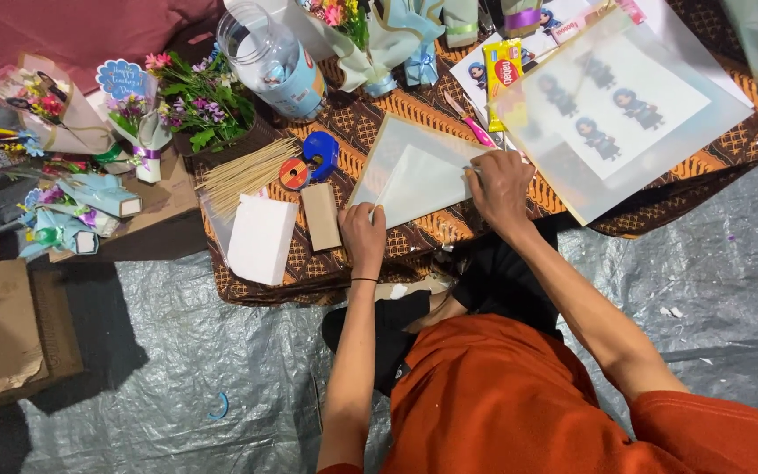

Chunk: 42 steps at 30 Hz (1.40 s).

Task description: Assembling a gift bouquet by attaching snack packets to a base and wrapping it with decorative paper

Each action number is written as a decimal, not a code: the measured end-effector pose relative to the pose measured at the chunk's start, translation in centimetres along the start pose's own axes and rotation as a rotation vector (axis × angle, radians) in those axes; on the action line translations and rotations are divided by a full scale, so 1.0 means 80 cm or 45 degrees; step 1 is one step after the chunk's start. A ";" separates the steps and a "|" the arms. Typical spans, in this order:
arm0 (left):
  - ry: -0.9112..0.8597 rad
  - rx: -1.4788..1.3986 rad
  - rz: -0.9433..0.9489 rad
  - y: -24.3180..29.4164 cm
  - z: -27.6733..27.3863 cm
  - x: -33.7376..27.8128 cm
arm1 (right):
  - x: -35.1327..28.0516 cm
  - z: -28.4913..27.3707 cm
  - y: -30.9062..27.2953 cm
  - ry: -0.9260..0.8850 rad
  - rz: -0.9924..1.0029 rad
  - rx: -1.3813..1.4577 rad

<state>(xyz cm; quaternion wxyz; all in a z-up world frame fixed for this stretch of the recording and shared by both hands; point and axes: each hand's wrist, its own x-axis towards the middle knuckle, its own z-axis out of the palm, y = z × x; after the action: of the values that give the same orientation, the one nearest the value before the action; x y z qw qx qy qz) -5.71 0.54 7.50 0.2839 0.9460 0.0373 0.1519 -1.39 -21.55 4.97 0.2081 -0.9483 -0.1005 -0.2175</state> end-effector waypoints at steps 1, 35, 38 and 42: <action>-0.001 0.001 -0.004 0.002 -0.001 0.000 | -0.001 -0.004 -0.006 -0.003 -0.001 0.002; -0.007 0.130 0.359 0.021 0.055 -0.046 | -0.060 0.010 -0.053 -0.042 -0.237 0.150; -0.034 0.094 0.323 0.016 0.060 -0.048 | -0.070 -0.008 -0.069 -0.028 0.183 0.469; -0.075 0.061 0.280 0.015 0.062 -0.050 | -0.063 -0.026 -0.092 -0.072 1.177 1.105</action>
<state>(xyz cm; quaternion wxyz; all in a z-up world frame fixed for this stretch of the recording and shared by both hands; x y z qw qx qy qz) -7.98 -3.68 3.15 0.2438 0.9549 -0.0715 0.1535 -8.72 -16.43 6.94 0.6432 -0.7285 0.2349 -0.0196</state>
